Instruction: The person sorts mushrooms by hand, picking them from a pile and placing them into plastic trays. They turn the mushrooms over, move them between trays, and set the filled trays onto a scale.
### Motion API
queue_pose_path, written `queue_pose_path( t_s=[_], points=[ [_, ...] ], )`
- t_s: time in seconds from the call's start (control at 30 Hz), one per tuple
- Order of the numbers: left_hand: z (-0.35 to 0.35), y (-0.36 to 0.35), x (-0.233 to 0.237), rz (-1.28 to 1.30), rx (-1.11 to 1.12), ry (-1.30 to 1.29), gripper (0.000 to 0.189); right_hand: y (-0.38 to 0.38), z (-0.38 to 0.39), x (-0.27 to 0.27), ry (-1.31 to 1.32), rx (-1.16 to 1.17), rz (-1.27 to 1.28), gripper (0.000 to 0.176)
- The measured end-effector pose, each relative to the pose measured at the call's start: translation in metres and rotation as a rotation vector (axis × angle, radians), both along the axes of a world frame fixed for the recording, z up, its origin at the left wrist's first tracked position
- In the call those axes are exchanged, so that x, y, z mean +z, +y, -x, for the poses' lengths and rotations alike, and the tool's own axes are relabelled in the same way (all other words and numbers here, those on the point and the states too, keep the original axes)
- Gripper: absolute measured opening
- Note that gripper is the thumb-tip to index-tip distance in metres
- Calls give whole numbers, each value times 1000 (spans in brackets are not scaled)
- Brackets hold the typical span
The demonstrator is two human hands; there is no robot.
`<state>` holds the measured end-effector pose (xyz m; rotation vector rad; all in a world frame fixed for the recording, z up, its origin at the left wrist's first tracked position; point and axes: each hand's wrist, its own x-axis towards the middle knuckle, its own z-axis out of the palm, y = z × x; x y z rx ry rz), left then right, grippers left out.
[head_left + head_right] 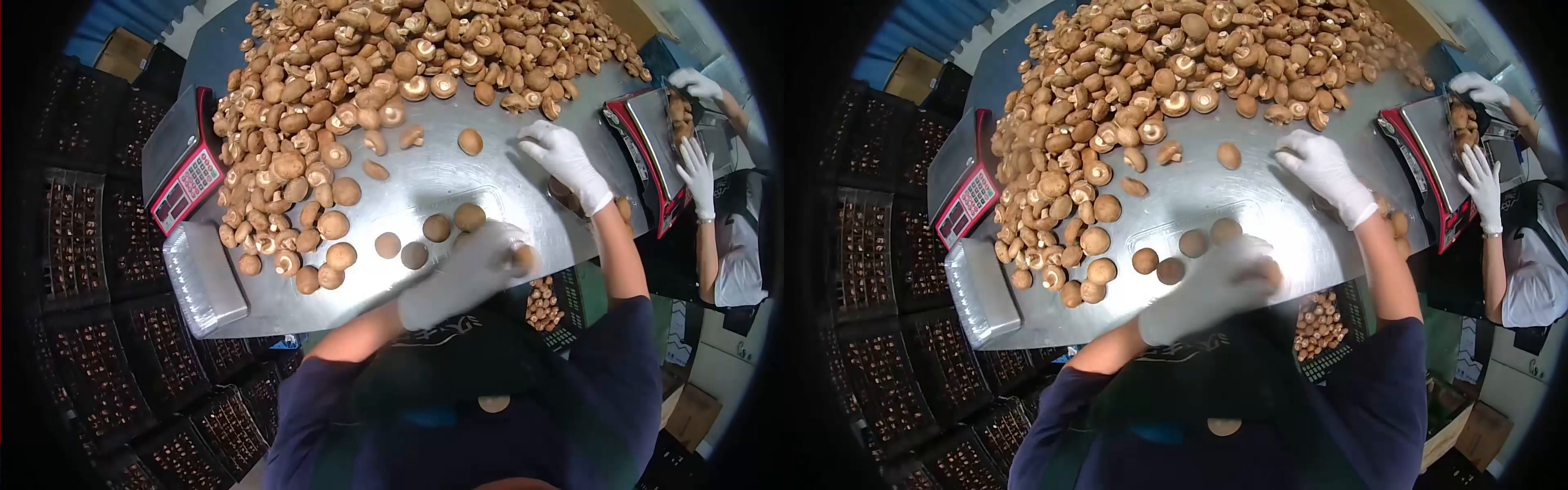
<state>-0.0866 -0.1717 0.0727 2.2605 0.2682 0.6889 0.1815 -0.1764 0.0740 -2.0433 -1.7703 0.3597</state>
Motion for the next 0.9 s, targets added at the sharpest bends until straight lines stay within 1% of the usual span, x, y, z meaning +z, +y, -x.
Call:
queue_pose_path(
  t_s=[0.03,0.07,0.13,0.17,0.2,0.23,0.27,0.33,0.4,0.43,0.47,0.5,0.53,0.6,0.63,0.67,0.7,0.73,0.8,0.83,0.9],
  points=[
    [-7,-8,11,277,-149,54,38,-1,-9,1,-31,-22,31,22],
    [-11,0,7,278,-149,53,38,-1,-15,1,10,-70,78,29],
    [-30,52,-12,-49,312,67,47,5,-25,-18,-109,-222,-28,41],
    [-32,87,-26,-252,448,18,48,14,-26,-31,-106,-218,-21,41],
    [-33,114,-43,-318,597,126,46,29,-26,-44,-209,-338,-149,47],
    [-33,137,-51,-299,555,290,45,48,-27,-55,-314,-461,-285,52],
    [-31,152,-54,-280,510,453,43,66,-29,-66,-312,-464,-286,52],
    [-26,163,-55,-246,462,450,44,98,-24,-86,-249,-743,-336,52],
    [-17,171,-56,-211,413,455,45,114,-1,-94,-184,-781,-480,49],
    [-12,174,-57,-198,364,389,46,123,13,-96,-140,-816,-557,43],
    [-10,176,-57,-186,317,318,47,125,24,-94,-25,-778,-588,35],
    [-8,174,-60,-252,320,277,51,123,34,-91,1,-724,-571,31],
    [-7,174,-64,-247,322,283,51,120,42,-89,26,-668,-552,28],
    [-9,169,-63,-377,333,359,52,114,55,-87,118,-515,-536,25],
    [-13,169,-62,-331,345,413,51,107,61,-85,127,-477,-507,25],
    [-14,171,-61,-330,342,416,51,101,66,-81,134,-441,-481,25],
    [-15,172,-60,-321,335,423,51,95,62,-86,29,-378,-466,30],
    [-15,172,-59,-312,330,428,51,90,58,-86,28,-377,-462,30],
    [-11,165,-55,-274,348,413,54,80,50,-81,426,-225,-307,37],
    [-8,163,-55,-255,366,357,56,75,47,-79,343,-213,-303,43],
    [-2,154,-47,-203,379,290,58,65,38,-80,234,-181,-299,47]
  ],
)
